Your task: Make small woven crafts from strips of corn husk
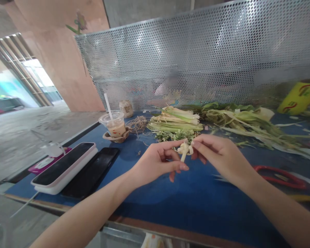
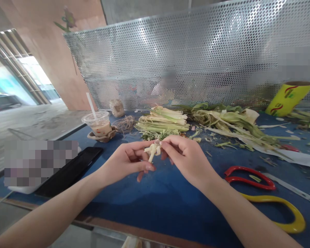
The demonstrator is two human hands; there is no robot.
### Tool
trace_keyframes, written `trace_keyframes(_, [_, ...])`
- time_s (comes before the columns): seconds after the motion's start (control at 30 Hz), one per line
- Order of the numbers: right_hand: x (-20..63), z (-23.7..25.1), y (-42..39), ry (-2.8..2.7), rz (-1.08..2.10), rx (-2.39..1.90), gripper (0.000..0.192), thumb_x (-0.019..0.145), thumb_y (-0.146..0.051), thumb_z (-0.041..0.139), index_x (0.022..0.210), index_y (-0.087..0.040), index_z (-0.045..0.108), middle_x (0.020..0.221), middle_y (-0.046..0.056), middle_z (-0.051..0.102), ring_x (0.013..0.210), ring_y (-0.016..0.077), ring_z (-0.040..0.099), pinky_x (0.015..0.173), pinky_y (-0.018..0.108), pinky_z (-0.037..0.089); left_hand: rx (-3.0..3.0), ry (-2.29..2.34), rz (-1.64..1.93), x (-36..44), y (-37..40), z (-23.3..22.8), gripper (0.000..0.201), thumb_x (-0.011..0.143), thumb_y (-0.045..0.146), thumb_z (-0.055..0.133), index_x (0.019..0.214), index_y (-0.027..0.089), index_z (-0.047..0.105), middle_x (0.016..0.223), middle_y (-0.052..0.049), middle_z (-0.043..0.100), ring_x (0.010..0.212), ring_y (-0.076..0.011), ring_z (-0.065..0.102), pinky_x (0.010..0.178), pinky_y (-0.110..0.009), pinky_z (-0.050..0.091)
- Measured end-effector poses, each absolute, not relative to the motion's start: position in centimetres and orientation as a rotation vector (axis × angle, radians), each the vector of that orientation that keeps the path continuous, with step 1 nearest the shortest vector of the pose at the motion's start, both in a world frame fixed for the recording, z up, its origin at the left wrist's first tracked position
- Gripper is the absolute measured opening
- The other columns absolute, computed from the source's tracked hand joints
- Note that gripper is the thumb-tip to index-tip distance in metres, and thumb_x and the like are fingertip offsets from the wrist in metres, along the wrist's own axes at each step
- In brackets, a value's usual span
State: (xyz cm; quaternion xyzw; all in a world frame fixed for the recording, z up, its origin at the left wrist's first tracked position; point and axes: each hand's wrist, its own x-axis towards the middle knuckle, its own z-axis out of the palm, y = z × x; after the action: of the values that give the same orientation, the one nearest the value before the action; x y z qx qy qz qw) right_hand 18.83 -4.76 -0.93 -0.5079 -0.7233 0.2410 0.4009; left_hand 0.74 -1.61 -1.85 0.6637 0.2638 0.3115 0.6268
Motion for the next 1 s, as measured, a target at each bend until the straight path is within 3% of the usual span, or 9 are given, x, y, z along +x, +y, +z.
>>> trace_keyframes(0.13, [18.5, -1.2, -4.9, -1.868, 0.606, -1.238, 0.021, 0.086, -0.03, 0.043, 0.071, -0.021, 0.055, 0.059, -0.003, 0.058, 0.046, 0.0078, 0.049, 0.047, 0.019, 0.038, 1.542, 0.627, 0.742, 1.0, -1.9, -1.7, 0.057, 0.065, 0.021, 0.069, 0.118, 0.013, 0.05, 0.065, -0.001, 0.061, 0.052, -0.0085, 0.053, 0.043, -0.018, 0.046])
trace_keyframes(0.23, [18.1, -1.4, -5.2, -1.949, 0.522, -1.209, 0.021, 0.086, -0.028, 0.043, 0.071, -0.022, 0.056, 0.062, -0.003, 0.06, 0.051, 0.009, 0.052, 0.051, 0.02, 0.039, 1.549, 0.672, 0.804, 1.4, -2.1, -1.8, 0.045, 0.068, 0.032, 0.067, 0.106, 0.01, 0.055, 0.066, -0.004, 0.062, 0.056, -0.0112, 0.055, 0.038, -0.017, 0.042])
trace_keyframes(0.37, [18.0, -1.5, -5.4, -2.064, 0.379, -1.184, 0.022, 0.087, -0.024, 0.038, 0.075, -0.022, 0.056, 0.071, 0.0, 0.064, 0.063, 0.0119, 0.058, 0.058, 0.021, 0.041, 1.657, 0.747, 0.861, 1.5, -2.2, -2.1, 0.03, 0.073, 0.036, 0.061, 0.089, 0.012, 0.059, 0.066, -0.004, 0.062, 0.058, -0.0117, 0.057, 0.035, -0.014, 0.037])
trace_keyframes(0.47, [18.2, -1.3, -5.3, -2.138, 0.258, -1.258, 0.025, 0.087, -0.024, 0.036, 0.069, -0.021, 0.053, 0.065, 0.0, 0.061, 0.059, 0.0124, 0.056, 0.054, 0.022, 0.039, 1.753, 0.766, 0.895, 1.4, -2.2, -2.2, 0.024, 0.078, 0.036, 0.055, 0.087, 0.014, 0.059, 0.071, -0.004, 0.063, 0.059, -0.0104, 0.057, 0.035, -0.013, 0.037])
trace_keyframes(0.7, [19.3, -1.0, -5.2, -2.196, 0.137, -1.363, 0.028, 0.087, -0.028, 0.037, 0.066, -0.02, 0.053, 0.057, 0.0, 0.058, 0.051, 0.0114, 0.051, 0.049, 0.023, 0.032, 1.718, 0.79, 0.87, 1.0, -2.2, -2.0, 0.025, 0.081, 0.035, 0.051, 0.096, 0.016, 0.058, 0.063, 0.001, 0.059, 0.036, -0.0026, 0.04, 0.033, -0.014, 0.033])
trace_keyframes(0.83, [19.3, -1.0, -5.0, -2.147, 0.431, -1.343, 0.03, 0.089, -0.035, 0.035, 0.072, -0.021, 0.055, 0.062, 0.0, 0.059, 0.051, 0.0104, 0.049, 0.048, 0.022, 0.033, 1.775, 0.73, 0.828, 1.1, -2.1, -2.1, 0.03, 0.082, 0.032, 0.05, 0.108, 0.019, 0.057, 0.069, -0.001, 0.061, 0.047, -0.0049, 0.048, 0.041, -0.015, 0.037])
trace_keyframes(1.0, [19.0, -1.0, -4.7, -1.936, 0.702, -1.211, 0.029, 0.086, -0.037, 0.04, 0.066, -0.019, 0.05, 0.059, -0.002, 0.053, 0.05, 0.0088, 0.045, 0.048, 0.021, 0.034, 1.856, 0.702, 0.76, 1.1, -2.4, -2.5, 0.049, 0.08, 0.025, 0.053, 0.128, 0.026, 0.042, 0.072, -0.001, 0.063, 0.064, -0.011, 0.059, 0.044, -0.015, 0.038])
